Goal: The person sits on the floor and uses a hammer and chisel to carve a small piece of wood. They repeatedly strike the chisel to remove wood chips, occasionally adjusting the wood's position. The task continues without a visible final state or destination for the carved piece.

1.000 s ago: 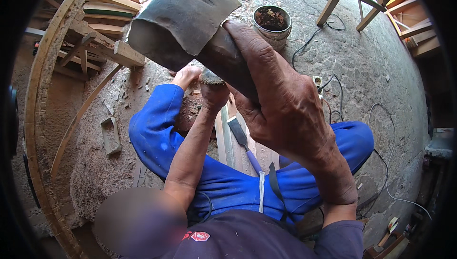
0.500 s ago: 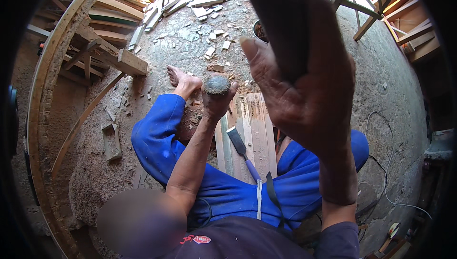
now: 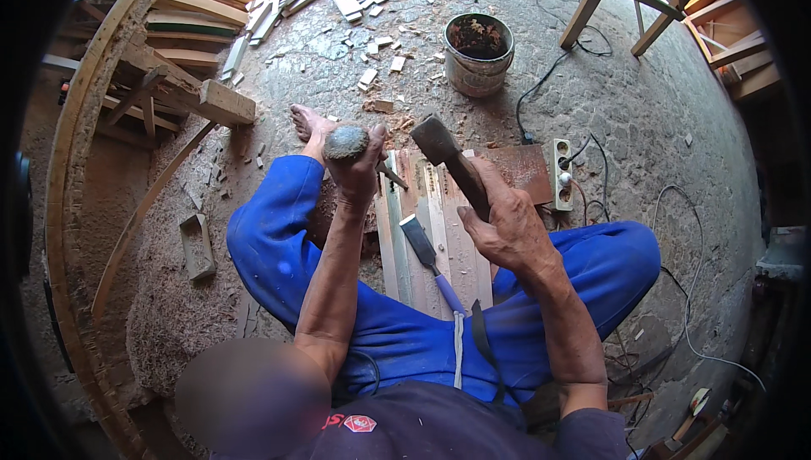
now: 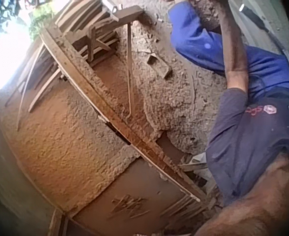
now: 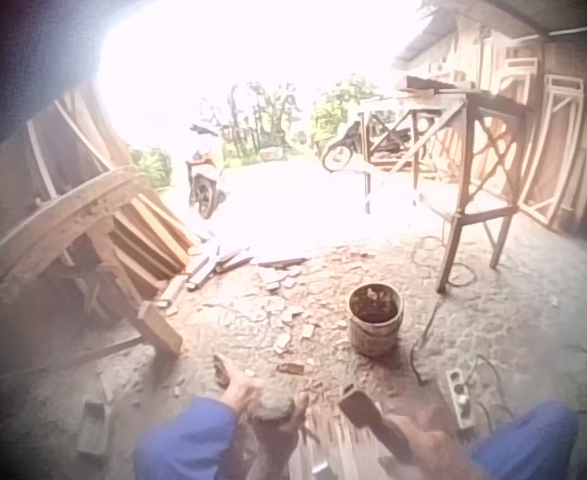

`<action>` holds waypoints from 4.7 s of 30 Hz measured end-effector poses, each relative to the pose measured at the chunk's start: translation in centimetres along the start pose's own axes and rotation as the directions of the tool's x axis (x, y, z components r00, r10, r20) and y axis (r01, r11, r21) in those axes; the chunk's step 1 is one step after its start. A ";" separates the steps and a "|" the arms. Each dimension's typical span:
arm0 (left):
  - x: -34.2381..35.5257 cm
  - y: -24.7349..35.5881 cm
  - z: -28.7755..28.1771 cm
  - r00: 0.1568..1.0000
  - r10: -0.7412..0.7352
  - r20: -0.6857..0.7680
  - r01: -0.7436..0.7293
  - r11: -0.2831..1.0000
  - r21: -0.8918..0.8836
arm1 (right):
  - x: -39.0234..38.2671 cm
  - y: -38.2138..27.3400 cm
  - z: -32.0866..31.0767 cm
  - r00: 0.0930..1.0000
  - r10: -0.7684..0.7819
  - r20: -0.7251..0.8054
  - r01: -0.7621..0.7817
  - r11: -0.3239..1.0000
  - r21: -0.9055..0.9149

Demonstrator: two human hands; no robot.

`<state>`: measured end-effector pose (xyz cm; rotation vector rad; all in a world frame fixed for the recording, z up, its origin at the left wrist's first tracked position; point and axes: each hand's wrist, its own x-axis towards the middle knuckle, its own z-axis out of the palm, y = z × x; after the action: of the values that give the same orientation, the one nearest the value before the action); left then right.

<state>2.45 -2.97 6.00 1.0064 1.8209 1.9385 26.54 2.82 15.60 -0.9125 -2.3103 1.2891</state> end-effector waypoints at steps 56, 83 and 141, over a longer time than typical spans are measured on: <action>4.4 -0.8 2.3 0.994 0.026 0.107 -0.039 0.992 0.120 | 7.8 -8.7 -3.4 0.917 -0.392 -0.069 0.356 0.886 -0.297; -2.4 1.0 0.8 0.921 0.346 0.179 -0.380 0.900 0.212 | 5.7 -2.8 -1.7 0.987 -0.104 0.125 0.123 0.979 -0.159; 4.1 0.1 3.4 0.987 0.161 -0.018 -0.161 0.986 -0.036 | 5.6 -3.9 -0.4 0.992 -0.126 0.020 0.127 0.989 -0.073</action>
<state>1.81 2.22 7.09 1.1622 1.7525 2.0696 21.21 5.39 19.00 -0.7673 -2.4003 1.1699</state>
